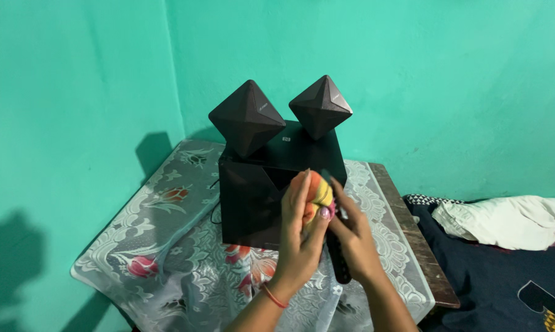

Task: The person wipes the surfaces of two small black pyramid-shaped speakers and a black remote control using a multicolored cloth. The person places the cleaned speakers on top of a larger black speaker unit and sets the remote control on top of the speakers.

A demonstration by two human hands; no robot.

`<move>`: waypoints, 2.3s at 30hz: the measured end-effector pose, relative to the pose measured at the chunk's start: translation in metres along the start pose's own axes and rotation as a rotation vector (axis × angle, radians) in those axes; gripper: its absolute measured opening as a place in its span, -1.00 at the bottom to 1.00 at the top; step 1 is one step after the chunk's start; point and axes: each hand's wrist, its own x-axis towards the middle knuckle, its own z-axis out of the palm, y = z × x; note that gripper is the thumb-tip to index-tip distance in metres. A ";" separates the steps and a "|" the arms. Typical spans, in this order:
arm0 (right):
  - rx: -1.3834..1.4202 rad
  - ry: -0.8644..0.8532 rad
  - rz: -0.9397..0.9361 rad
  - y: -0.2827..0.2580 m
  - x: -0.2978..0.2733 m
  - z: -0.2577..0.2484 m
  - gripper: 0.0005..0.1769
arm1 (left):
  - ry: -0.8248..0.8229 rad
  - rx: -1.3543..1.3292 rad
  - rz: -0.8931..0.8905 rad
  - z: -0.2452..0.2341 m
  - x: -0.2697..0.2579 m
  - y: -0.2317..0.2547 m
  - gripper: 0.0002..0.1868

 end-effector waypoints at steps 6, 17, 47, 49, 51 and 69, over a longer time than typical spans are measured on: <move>-0.266 -0.137 -0.157 0.000 -0.012 0.007 -0.24 | 0.110 -0.040 0.063 -0.009 0.009 -0.010 -0.57; -0.070 -0.308 -0.160 0.000 -0.022 0.006 -0.19 | -0.001 -1.002 -0.653 -0.019 0.025 -0.044 -0.52; 0.759 0.052 -0.306 0.018 -0.001 0.043 0.09 | 0.370 -0.518 -0.548 0.019 -0.012 -0.068 -0.57; 0.803 0.071 -0.293 0.019 0.002 0.044 0.09 | 0.378 -0.541 -0.560 0.018 -0.012 -0.069 -0.56; 0.821 0.080 -0.293 0.019 0.004 0.043 0.08 | 0.374 -0.539 -0.576 0.017 -0.011 -0.068 -0.55; 0.513 0.504 -0.439 0.073 0.038 0.011 -0.36 | -0.141 -0.630 -0.624 -0.004 -0.007 -0.064 -0.59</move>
